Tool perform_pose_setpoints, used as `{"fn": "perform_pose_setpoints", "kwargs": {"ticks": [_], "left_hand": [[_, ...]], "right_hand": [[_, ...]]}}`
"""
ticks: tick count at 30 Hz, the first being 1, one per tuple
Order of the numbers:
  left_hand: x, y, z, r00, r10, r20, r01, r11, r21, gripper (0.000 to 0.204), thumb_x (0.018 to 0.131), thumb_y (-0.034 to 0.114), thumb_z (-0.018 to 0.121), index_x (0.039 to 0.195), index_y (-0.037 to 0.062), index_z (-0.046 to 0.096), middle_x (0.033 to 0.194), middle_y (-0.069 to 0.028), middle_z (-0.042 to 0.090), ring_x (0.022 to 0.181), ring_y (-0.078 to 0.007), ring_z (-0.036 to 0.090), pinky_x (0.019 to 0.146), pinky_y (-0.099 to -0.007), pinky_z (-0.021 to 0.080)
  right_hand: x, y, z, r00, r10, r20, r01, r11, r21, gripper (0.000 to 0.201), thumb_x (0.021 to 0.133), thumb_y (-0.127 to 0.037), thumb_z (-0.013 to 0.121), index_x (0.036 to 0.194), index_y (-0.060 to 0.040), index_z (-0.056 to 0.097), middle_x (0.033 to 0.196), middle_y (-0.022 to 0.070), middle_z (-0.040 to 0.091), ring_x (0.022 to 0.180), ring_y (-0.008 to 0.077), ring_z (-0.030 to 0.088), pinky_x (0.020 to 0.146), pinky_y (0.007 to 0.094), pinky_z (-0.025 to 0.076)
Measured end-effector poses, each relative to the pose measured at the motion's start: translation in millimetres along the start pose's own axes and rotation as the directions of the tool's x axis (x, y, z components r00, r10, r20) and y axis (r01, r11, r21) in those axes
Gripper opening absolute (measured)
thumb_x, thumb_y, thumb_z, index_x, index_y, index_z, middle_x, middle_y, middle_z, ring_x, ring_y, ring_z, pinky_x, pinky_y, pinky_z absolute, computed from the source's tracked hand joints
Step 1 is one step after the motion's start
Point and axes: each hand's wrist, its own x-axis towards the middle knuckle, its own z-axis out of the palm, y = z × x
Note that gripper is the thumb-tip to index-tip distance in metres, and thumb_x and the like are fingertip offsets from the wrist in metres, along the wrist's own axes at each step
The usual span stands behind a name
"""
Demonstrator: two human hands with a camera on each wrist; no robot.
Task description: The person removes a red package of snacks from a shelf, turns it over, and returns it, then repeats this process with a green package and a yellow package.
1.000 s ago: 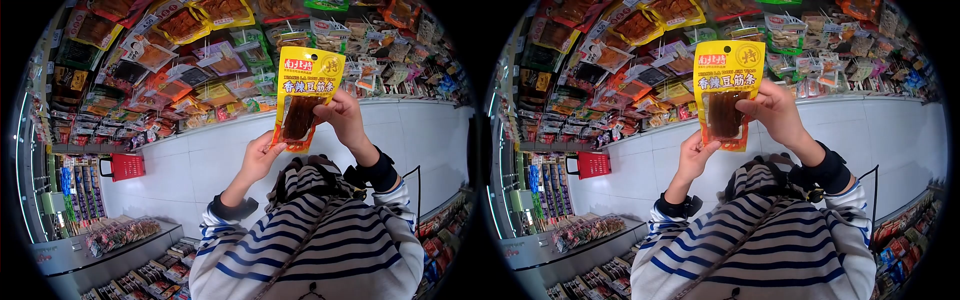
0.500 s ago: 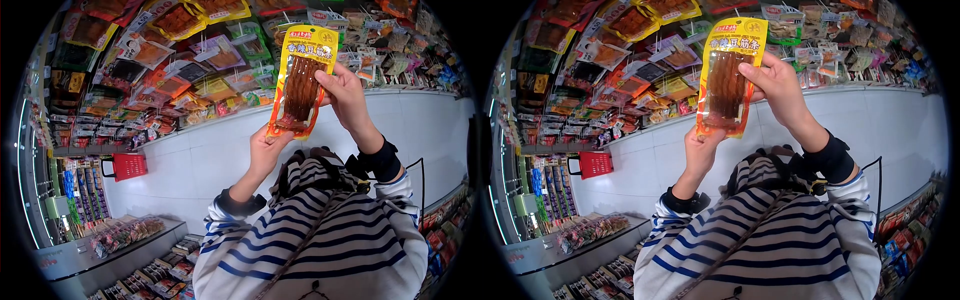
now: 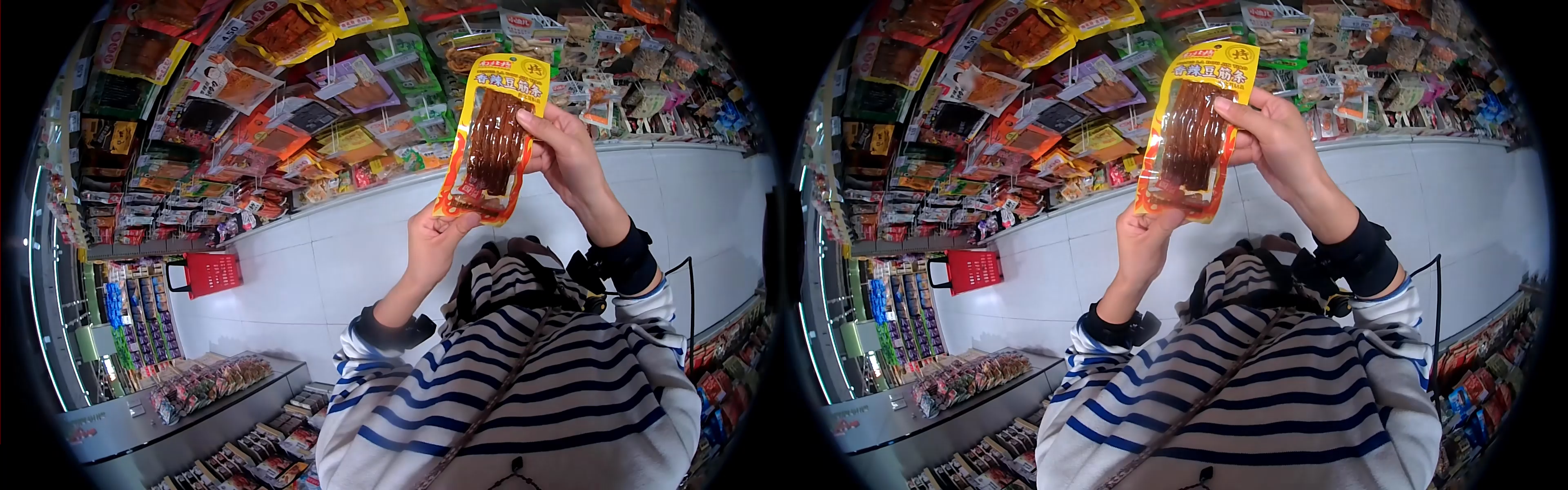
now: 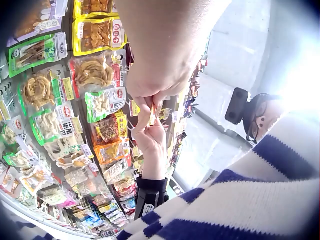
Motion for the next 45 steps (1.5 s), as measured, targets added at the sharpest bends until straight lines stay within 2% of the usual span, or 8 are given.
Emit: {"fn": "perform_pose_setpoints", "kwargs": {"ticks": [11,14,17,28,34,37,40,45], "left_hand": [[8,-1,1,0.944,0.264,-0.197,-0.228,0.956,0.185,0.020,0.079,0.002,0.054,0.098,-0.0047,0.055,0.095,-0.0107,0.059,0.086,-0.0171,0.057,0.078,-0.0260,0.044],[15,14,9,0.820,0.569,0.068,-0.374,0.442,0.815,0.018,0.075,-0.003,0.054,0.092,-0.0037,0.059,0.097,-0.0134,0.059,0.092,-0.0227,0.057,0.079,-0.0301,0.045],[24,17,3,0.639,0.618,0.458,-0.525,-0.086,0.847,0.023,0.070,-0.005,0.053,0.092,-0.0012,0.060,0.100,-0.0152,0.058,0.097,-0.0265,0.055,0.080,-0.0329,0.046],[10,9,10,0.541,0.448,0.711,-0.631,-0.343,0.696,0.025,0.063,0.010,0.061,0.088,0.0084,0.063,0.095,-0.0049,0.060,0.093,-0.0210,0.056,0.072,-0.0282,0.046],[6,10,5,0.614,0.289,0.735,-0.670,-0.302,0.678,0.027,0.064,0.006,0.056,0.091,0.0082,0.063,0.105,-0.0047,0.056,0.103,-0.0224,0.051,0.082,-0.0339,0.041],[-5,24,-3,0.656,0.238,0.716,-0.727,-0.056,0.684,0.031,0.068,0.003,0.051,0.099,0.0048,0.058,0.111,-0.0075,0.053,0.107,-0.0230,0.048,0.088,-0.0379,0.037],[9,19,2,0.645,0.690,0.328,-0.677,0.318,0.663,0.029,0.074,0.006,0.051,0.103,0.0027,0.055,0.106,-0.0143,0.054,0.105,-0.0259,0.050,0.090,-0.0381,0.035],[33,30,23,0.966,0.259,-0.023,-0.244,0.934,0.261,0.036,0.077,-0.004,0.050,0.113,-0.0010,0.042,0.100,-0.0121,0.056,0.096,-0.0174,0.053,0.084,-0.0285,0.040]], "right_hand": [[0,7,19,0.994,-0.056,-0.093,0.050,0.996,-0.070,0.024,0.082,-0.019,0.052,0.097,-0.0011,0.045,0.094,0.0093,0.057,0.083,0.0115,0.057,0.063,0.0253,0.052],[4,18,6,0.999,-0.013,-0.036,0.016,0.996,0.088,0.028,0.085,-0.024,0.049,0.097,0.0006,0.043,0.095,0.0096,0.054,0.085,0.0125,0.054,0.068,0.0271,0.050],[-4,12,17,1.000,-0.026,-0.014,0.028,0.982,0.185,0.036,0.087,-0.028,0.044,0.109,0.0008,0.042,0.102,0.0093,0.051,0.087,0.0126,0.053,0.071,0.0249,0.047],[-8,15,7,0.995,-0.033,-0.098,0.022,0.994,-0.107,0.023,0.083,-0.024,0.051,0.097,-0.0061,0.048,0.087,0.0011,0.056,0.078,0.0040,0.053,0.060,0.0217,0.050],[-4,19,-5,0.984,-0.082,-0.157,0.064,0.992,-0.113,0.014,0.083,-0.020,0.051,0.079,-0.0078,0.047,0.076,-0.0013,0.056,0.069,0.0015,0.054,0.053,0.0189,0.050],[-4,17,-9,0.981,-0.094,-0.173,0.075,0.991,-0.110,0.013,0.083,-0.019,0.051,0.078,-0.0082,0.046,0.074,-0.0013,0.056,0.066,0.0012,0.054,0.051,0.0180,0.049],[-7,15,-7,0.981,-0.095,-0.167,0.075,0.990,-0.122,0.012,0.083,-0.018,0.051,0.077,-0.0084,0.046,0.075,-0.0012,0.057,0.066,0.0012,0.054,0.050,0.0177,0.049],[-12,17,3,0.985,-0.107,-0.136,0.084,0.983,-0.161,0.012,0.083,-0.018,0.051,0.078,-0.0079,0.046,0.074,-0.0022,0.056,0.066,0.0009,0.053,0.050,0.0173,0.048]]}}
